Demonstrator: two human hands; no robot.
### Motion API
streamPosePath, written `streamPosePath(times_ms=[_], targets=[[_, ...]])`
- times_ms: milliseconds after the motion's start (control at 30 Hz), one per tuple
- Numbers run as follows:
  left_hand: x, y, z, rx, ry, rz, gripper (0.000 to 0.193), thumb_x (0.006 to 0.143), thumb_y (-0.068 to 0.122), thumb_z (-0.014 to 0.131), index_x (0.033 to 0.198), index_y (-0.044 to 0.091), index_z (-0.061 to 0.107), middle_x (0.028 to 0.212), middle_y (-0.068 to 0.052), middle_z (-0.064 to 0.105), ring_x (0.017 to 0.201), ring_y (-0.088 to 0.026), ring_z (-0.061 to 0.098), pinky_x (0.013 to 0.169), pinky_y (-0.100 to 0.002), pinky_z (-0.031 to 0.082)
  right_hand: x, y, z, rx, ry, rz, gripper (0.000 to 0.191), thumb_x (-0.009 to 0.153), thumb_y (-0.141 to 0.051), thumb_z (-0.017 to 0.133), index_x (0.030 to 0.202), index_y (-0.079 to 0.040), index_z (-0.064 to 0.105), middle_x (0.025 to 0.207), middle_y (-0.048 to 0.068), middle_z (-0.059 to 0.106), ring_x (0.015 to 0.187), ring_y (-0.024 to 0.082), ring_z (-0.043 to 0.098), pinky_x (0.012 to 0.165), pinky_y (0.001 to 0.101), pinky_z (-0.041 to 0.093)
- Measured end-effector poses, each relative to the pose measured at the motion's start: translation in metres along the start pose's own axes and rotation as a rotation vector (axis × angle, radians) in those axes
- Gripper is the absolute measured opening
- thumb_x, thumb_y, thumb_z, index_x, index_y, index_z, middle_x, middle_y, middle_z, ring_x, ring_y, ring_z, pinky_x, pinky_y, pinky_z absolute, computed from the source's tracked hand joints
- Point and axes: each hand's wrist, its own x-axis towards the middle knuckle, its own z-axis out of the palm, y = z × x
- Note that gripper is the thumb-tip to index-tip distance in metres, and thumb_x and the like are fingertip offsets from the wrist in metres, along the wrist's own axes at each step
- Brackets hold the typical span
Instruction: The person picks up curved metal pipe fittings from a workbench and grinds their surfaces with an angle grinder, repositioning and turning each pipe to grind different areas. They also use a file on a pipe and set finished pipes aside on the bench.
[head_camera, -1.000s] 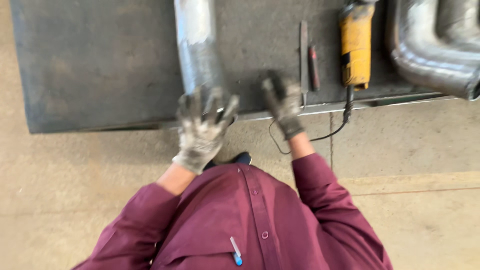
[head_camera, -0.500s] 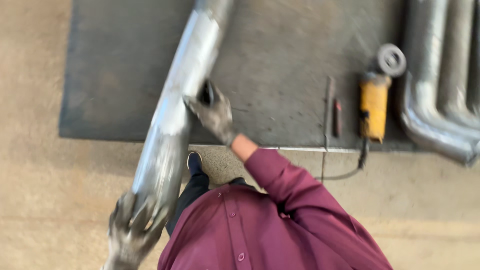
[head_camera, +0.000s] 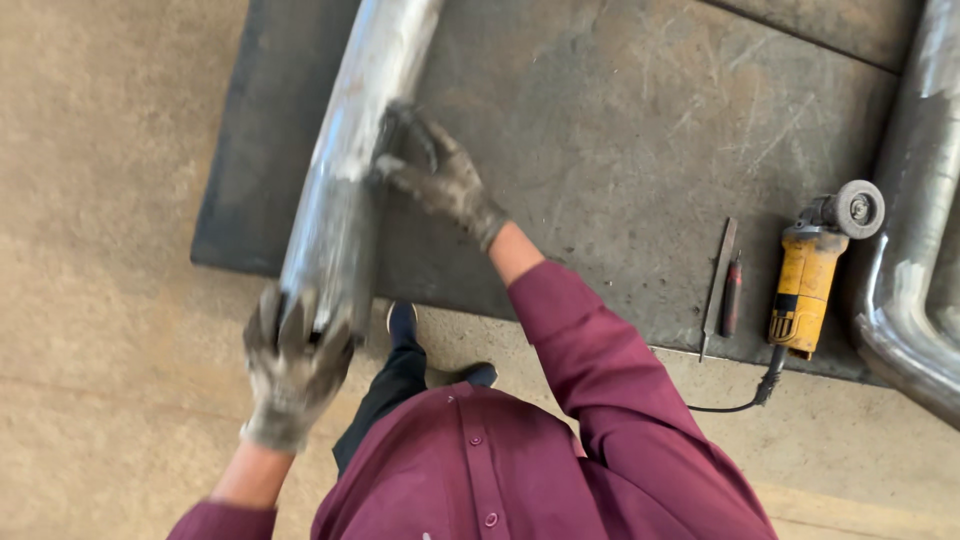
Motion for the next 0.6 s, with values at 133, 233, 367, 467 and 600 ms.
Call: streamPosePath(times_ms=[133, 233, 367, 467, 600], targets=[[0.080, -0.045, 0.053, -0.038, 0.015, -0.027, 0.062, 0.089, 0.035, 0.085, 0.145, 0.026, 0.060, 0.154, -0.016, 0.046, 0.143, -0.051, 0.041, 0.109, -0.063, 0.043, -0.031, -0.006, 0.015, -0.925, 0.057, -0.027, 0.075, 0.095, -0.032, 0.092, 0.151, -0.008, 0.050, 0.155, 0.021, 0.046, 0.140, 0.034, 0.045, 0.111, 0.0425, 0.040], [0.149, -0.077, 0.083, 0.049, -0.024, -0.030, 0.068, 0.097, 0.034, 0.085, 0.157, 0.033, 0.052, 0.168, -0.010, 0.038, 0.150, -0.049, 0.035, 0.117, -0.063, 0.040, -0.081, -0.008, 0.004, -0.832, 0.077, -0.035, 0.066, 0.092, -0.023, 0.081, 0.150, -0.012, 0.052, 0.156, 0.011, 0.049, 0.137, 0.028, 0.054, 0.107, 0.0396, 0.050], [0.229, -0.106, 0.129, 0.070, -0.136, -0.054, 0.085, 0.090, 0.030, 0.082, 0.165, 0.031, 0.042, 0.173, -0.010, 0.030, 0.152, -0.050, 0.026, 0.112, -0.068, 0.037, -0.167, -0.006, -0.049, 0.005, 0.304, 0.110, 0.062, 0.092, -0.015, 0.075, 0.147, -0.008, 0.049, 0.154, 0.010, 0.051, 0.135, 0.021, 0.058, 0.105, 0.0349, 0.055], [0.250, -0.110, 0.160, 0.202, -0.181, -0.062, 0.085, 0.093, 0.031, 0.071, 0.168, 0.028, 0.033, 0.172, -0.012, 0.027, 0.152, -0.045, 0.028, 0.114, -0.062, 0.034, -0.259, 0.007, -0.088, -0.468, 0.776, 0.214, 0.039, 0.097, -0.012, 0.072, 0.134, -0.003, 0.066, 0.125, 0.009, 0.072, 0.116, 0.017, 0.066, 0.098, 0.0314, 0.055], [0.252, -0.108, 0.189, 0.045, -0.232, -0.214, 0.062, 0.110, 0.031, 0.057, 0.165, 0.017, 0.032, 0.169, -0.011, 0.037, 0.153, -0.030, 0.038, 0.123, -0.048, 0.036, -0.381, 0.038, -0.113, -0.295, 1.192, 0.169, 0.034, 0.096, -0.008, 0.070, 0.129, 0.000, 0.067, 0.123, 0.008, 0.072, 0.114, 0.016, 0.064, 0.098, 0.0297, 0.051]])
